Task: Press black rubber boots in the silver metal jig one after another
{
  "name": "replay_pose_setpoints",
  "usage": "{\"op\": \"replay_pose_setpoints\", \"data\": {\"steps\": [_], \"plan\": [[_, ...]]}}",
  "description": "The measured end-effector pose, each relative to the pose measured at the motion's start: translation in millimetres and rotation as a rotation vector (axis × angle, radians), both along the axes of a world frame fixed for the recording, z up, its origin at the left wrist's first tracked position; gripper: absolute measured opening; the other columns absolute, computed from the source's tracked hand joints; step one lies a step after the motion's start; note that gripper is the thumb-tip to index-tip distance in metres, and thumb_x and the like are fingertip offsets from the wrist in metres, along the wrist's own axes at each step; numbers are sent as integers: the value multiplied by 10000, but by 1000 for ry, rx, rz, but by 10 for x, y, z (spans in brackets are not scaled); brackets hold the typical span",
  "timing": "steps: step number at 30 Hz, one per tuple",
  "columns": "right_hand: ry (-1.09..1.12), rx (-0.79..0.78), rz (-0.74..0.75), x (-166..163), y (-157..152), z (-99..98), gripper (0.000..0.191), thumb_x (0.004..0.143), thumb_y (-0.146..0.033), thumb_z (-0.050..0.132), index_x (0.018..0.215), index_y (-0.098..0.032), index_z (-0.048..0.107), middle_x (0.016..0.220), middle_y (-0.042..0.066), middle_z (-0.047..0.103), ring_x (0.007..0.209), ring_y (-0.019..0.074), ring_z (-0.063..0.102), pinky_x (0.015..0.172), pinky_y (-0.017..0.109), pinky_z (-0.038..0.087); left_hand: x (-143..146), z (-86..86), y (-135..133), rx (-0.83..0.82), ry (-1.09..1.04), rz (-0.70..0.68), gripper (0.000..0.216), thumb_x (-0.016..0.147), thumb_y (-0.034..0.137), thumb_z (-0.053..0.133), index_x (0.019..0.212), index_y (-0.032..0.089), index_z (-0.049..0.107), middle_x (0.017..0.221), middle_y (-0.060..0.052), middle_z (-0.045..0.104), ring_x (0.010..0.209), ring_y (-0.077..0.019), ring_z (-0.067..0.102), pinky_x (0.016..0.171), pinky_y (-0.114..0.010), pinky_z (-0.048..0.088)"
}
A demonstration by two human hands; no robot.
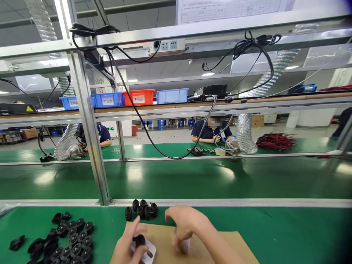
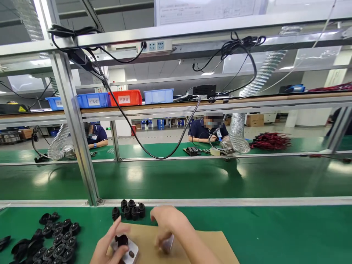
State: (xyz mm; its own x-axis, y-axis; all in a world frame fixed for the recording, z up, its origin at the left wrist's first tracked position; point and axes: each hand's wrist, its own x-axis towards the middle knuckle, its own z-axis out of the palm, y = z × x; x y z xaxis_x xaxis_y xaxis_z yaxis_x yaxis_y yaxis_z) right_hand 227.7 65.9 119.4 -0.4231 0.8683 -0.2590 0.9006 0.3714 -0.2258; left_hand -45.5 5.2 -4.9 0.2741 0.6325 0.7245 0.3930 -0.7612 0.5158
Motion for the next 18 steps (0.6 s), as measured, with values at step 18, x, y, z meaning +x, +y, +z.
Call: {"op": "replay_pose_setpoints", "data": {"steps": [18], "plan": [[391, 287, -65, -265, 399, -457, 216, 998, -315, 660, 1129, -212, 798, 1109, 92, 763, 1046, 260, 697, 850, 333, 453, -24, 63, -278, 231, 221, -14, 355, 1104, 337, 568, 1439, 439, 630, 1192, -65, 835, 1088, -277, 765, 1067, -493, 549]]}}
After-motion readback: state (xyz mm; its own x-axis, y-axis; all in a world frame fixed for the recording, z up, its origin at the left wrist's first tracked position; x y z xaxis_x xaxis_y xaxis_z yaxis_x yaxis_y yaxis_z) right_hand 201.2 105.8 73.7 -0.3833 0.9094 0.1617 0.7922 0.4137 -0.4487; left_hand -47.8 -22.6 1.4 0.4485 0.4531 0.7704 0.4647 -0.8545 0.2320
